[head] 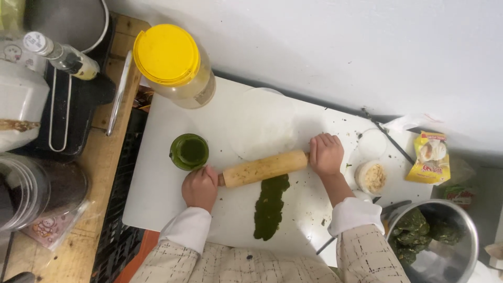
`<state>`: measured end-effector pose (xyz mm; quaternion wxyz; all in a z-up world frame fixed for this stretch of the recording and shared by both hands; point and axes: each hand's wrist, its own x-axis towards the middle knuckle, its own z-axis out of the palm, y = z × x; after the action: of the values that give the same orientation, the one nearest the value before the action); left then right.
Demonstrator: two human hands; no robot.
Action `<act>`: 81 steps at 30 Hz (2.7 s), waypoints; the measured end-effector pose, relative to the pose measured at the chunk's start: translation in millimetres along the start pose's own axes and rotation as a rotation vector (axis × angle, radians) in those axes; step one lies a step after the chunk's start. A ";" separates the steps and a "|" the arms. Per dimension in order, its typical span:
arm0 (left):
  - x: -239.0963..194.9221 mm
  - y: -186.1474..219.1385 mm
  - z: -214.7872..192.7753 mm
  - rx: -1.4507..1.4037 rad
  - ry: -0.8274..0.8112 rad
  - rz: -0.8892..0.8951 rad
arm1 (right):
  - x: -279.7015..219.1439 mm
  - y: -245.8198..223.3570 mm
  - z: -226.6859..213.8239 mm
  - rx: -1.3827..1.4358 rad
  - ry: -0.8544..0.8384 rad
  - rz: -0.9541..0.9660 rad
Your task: Prepare and shape green mochi or rice cakes by rolling, cutting, and filling them.
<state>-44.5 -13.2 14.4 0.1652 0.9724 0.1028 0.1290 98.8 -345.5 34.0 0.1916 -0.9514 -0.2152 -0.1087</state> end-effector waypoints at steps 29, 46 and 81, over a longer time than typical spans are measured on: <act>-39.5 -25.9 -15.2 -0.050 -0.208 0.287 | -178.1 -75.4 -21.8 -0.184 -0.185 0.411; -120.9 -44.1 -47.3 -0.116 -0.276 0.324 | -265.6 -147.5 -49.2 -0.155 -0.074 0.427; -107.5 -51.3 -60.3 -0.345 -0.527 -0.441 | -184.2 -23.1 -78.8 -0.323 -0.129 0.925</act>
<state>-171.4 26.0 28.2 0.3707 0.8848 0.2401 -0.1487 -84.2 -426.3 59.2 0.0562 -0.9696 0.2378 0.0151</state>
